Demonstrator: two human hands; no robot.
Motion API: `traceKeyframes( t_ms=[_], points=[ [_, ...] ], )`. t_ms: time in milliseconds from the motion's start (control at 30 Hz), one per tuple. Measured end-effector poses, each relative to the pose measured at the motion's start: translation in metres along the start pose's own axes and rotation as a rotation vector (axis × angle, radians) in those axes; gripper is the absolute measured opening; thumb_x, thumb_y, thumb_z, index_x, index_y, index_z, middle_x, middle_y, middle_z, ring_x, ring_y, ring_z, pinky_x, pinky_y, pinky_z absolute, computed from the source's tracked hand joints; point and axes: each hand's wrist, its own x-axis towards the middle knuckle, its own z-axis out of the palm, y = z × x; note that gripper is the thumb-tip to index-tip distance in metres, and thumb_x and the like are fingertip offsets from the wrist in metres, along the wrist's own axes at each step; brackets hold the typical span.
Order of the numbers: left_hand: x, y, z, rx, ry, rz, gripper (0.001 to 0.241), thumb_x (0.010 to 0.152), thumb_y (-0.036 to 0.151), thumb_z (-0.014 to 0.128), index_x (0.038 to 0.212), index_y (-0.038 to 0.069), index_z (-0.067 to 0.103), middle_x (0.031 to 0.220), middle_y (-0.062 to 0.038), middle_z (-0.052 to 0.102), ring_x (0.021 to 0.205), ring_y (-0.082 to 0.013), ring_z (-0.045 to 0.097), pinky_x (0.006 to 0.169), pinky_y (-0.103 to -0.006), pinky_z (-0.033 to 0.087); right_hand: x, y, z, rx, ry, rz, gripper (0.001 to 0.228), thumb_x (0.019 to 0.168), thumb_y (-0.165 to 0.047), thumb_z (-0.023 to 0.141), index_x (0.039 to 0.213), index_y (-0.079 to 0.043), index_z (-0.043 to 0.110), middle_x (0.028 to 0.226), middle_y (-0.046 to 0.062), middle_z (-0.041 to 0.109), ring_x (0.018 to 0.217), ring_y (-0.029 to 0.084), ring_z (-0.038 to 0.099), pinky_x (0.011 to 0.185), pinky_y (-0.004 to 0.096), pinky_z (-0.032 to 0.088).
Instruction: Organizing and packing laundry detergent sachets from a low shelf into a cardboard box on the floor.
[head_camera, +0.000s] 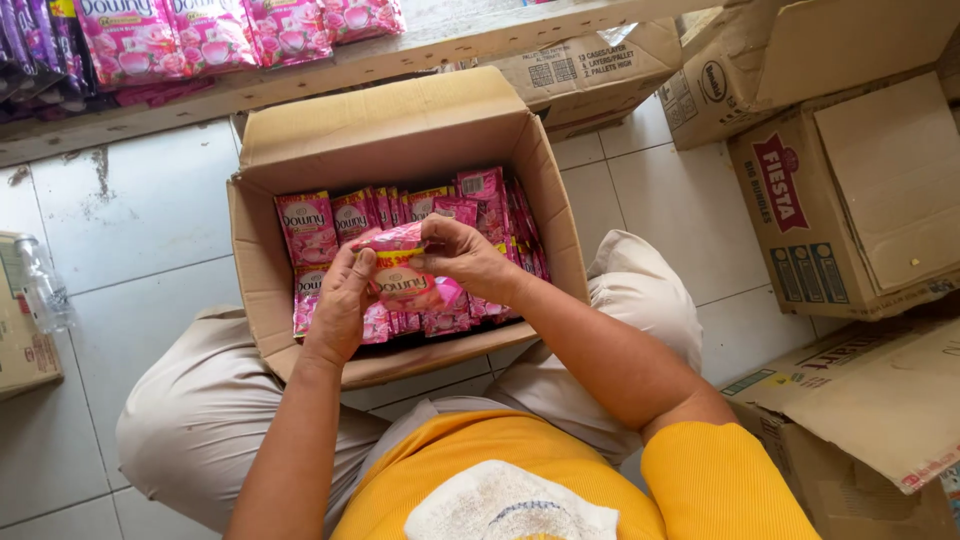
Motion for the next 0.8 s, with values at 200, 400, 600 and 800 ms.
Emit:
traceKeyframes(
  t_ms=[200,400,600,800],
  points=[
    [0.018,0.01,-0.001,-0.052,0.106,0.295,0.033,0.105,0.012,0.059,0.138,0.01,0.053,0.129,-0.008,0.063,0.114,-0.0175,0.064,0.101,-0.0359,0.056,-0.005,-0.053,0.04,-0.895,-0.043,0.027,0.055,0.079,-0.019,0.091,0.12,-0.006,0.057,0.109,0.01,0.066,0.103,0.022,0.065,0.09,0.036,0.054],
    [0.025,0.019,-0.021,-0.203,0.217,0.273,0.027,0.102,0.007,0.06,0.127,0.011,0.055,0.123,-0.007,0.064,0.11,-0.0193,0.067,0.094,-0.0388,0.061,-0.012,-0.024,0.026,-1.07,-0.015,-0.144,0.034,0.088,-0.009,0.08,0.119,-0.007,0.068,0.107,0.01,0.068,0.099,0.029,0.068,0.087,0.039,0.054],
    [0.019,-0.011,-0.044,0.199,0.305,-0.021,0.021,0.103,0.015,0.063,0.123,0.008,0.064,0.117,-0.009,0.067,0.095,-0.0194,0.065,0.072,-0.0346,0.057,-0.019,-0.087,0.064,-1.048,0.027,-0.551,0.024,0.087,-0.007,0.081,0.105,-0.008,0.065,0.11,0.012,0.06,0.103,0.029,0.062,0.09,0.038,0.053],
    [-0.017,-0.009,0.019,0.919,0.125,0.452,0.055,0.091,-0.002,0.071,0.143,0.008,0.056,0.134,-0.011,0.054,0.123,-0.0231,0.056,0.105,-0.0338,0.05,-0.026,-0.108,0.062,-0.862,0.008,-0.539,0.021,0.085,-0.003,0.08,0.098,-0.006,0.063,0.109,0.01,0.062,0.103,0.022,0.059,0.09,0.034,0.048]
  ],
)
